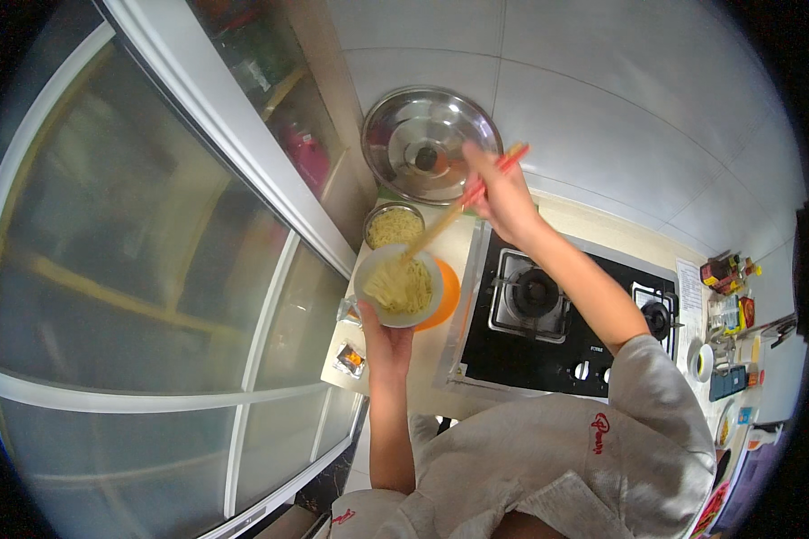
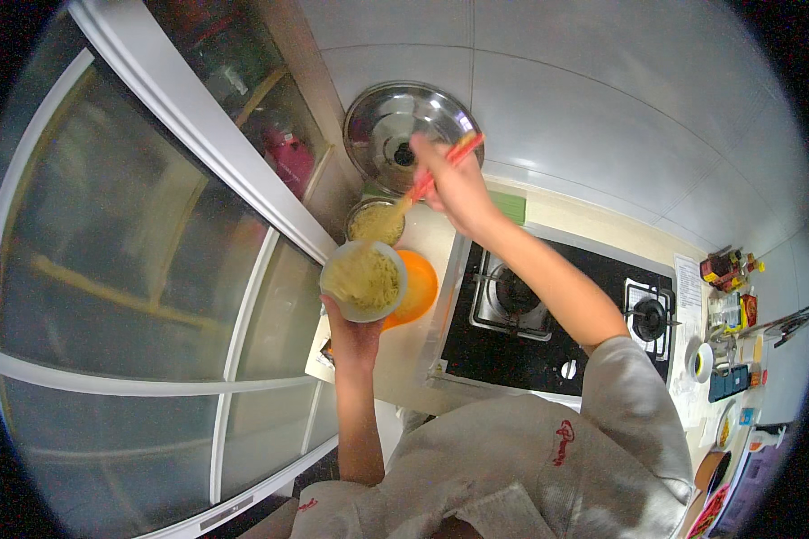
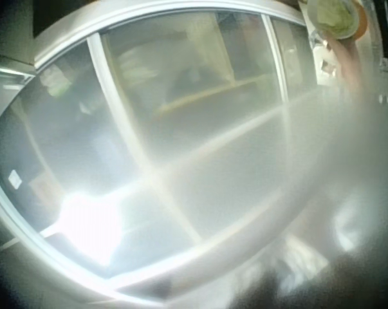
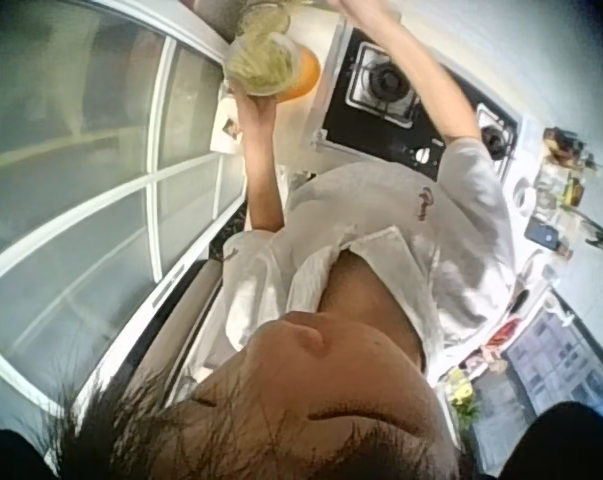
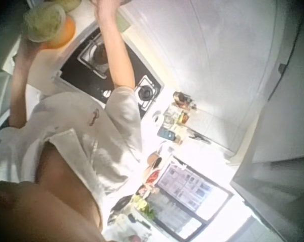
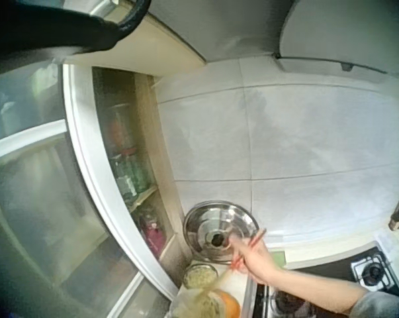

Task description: The person transfers cooked noodles from a metal bowl into a white bowl using chopsticks. They then rinse an orange strainer under running water at the sink and place it on the counter.

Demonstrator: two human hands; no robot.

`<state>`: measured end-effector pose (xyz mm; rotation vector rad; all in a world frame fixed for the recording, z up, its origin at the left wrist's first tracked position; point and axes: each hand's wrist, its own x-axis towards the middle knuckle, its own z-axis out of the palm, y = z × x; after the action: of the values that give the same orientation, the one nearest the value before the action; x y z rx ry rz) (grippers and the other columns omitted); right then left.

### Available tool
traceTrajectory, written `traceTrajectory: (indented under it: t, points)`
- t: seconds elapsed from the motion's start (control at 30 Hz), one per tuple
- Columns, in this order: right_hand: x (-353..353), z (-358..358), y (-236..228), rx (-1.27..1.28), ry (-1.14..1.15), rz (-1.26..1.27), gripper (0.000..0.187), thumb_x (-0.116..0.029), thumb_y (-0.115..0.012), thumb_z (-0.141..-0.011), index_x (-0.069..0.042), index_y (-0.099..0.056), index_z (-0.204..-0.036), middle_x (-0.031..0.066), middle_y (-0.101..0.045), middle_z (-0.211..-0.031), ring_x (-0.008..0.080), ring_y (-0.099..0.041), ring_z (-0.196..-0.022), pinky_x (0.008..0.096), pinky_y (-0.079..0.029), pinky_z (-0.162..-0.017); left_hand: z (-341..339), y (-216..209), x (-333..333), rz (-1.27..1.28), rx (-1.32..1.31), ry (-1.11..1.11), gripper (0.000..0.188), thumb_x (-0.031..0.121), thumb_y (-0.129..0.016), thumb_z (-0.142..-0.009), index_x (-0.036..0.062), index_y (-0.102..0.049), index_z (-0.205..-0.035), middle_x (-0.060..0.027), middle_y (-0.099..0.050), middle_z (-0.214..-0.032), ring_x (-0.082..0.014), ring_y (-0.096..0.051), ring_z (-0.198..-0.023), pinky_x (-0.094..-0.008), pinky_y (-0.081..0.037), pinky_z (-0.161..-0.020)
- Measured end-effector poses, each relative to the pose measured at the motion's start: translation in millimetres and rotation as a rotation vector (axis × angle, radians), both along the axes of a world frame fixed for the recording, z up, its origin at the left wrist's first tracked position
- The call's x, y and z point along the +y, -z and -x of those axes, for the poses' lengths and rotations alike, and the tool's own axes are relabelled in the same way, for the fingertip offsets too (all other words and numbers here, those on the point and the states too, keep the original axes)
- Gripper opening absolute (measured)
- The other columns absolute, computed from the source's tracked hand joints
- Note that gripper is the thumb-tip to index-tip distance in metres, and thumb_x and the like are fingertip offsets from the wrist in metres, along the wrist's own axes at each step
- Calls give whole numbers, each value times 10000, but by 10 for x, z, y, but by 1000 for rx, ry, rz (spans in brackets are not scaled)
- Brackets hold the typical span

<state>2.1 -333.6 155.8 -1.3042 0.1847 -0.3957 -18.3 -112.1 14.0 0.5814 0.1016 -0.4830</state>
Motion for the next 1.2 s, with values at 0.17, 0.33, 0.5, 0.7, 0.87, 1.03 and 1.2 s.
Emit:
traceTrajectory:
  t: [0.17,0.33,0.5,0.7,0.87,1.03,1.2]
  points:
    - [-35,151,227,-228,165,294,441,-305,-630,-861,-56,-537,-510,19,-496,-450,52,-399,-360,203,-279,-344,4,-21,159,-92,1,-24,654,545,-421,-896,143,-277,-1391,-78,-338,-1410,-272,-340,-1295,-490,-325,-1039]
    - [-269,-208,648,-90,285,200,385,-266,-695,-809,-45,-567,-520,-7,-539,-478,59,-429,-356,207,-321,-357,-94,117,353,-148,89,-162,675,525,-475,-880,128,-280,-1390,-98,-343,-1407,-283,-348,-1289,-488,-307,-1056]
    - [-218,-721,1592,-28,361,607,299,-230,-718,-788,-16,-626,-600,26,-599,-554,62,-480,-416,208,-370,-392,-346,138,550,-192,130,-195,657,489,-461,-903,90,-275,-1392,-106,-347,-1406,-270,-361,-1285,-461,-349,-1040]
    - [-6,-1038,2046,-74,151,793,286,-181,-731,-759,18,-595,-604,33,-576,-553,119,-481,-442,241,-394,-428,-661,320,554,-260,118,-127,659,508,-405,-919,91,-245,-1403,-110,-312,-1424,-273,-332,-1301,-464,-319,-1053]
    - [-160,-1241,2307,-29,302,491,363,-213,-541,-904,-23,-555,-595,42,-502,-505,138,-489,-467,287,-381,-465,-800,542,563,-225,100,-42,665,532,-354,-925,99,-223,-1414,-107,-307,-1425,-265,-311,-1311,-458,-271,-1074]
    - [-501,-1532,2684,317,644,303,448,-302,-476,-934,-26,-535,-587,50,-528,-515,148,-519,-470,290,-392,-480,-892,650,568,-208,157,1,621,508,-331,-942,111,-236,-1410,-107,-317,-1420,-266,-324,-1303,-463,-288,-1063]
    - [-614,-1559,2756,557,597,-196,376,-364,-463,-931,-69,-466,-698,41,-473,-543,123,-386,-369,266,-279,-332,-931,623,549,-217,131,-16,634,520,-332,-937,109,-237,-1409,-109,-319,-1418,-267,-329,-1300,-460,-289,-1061]
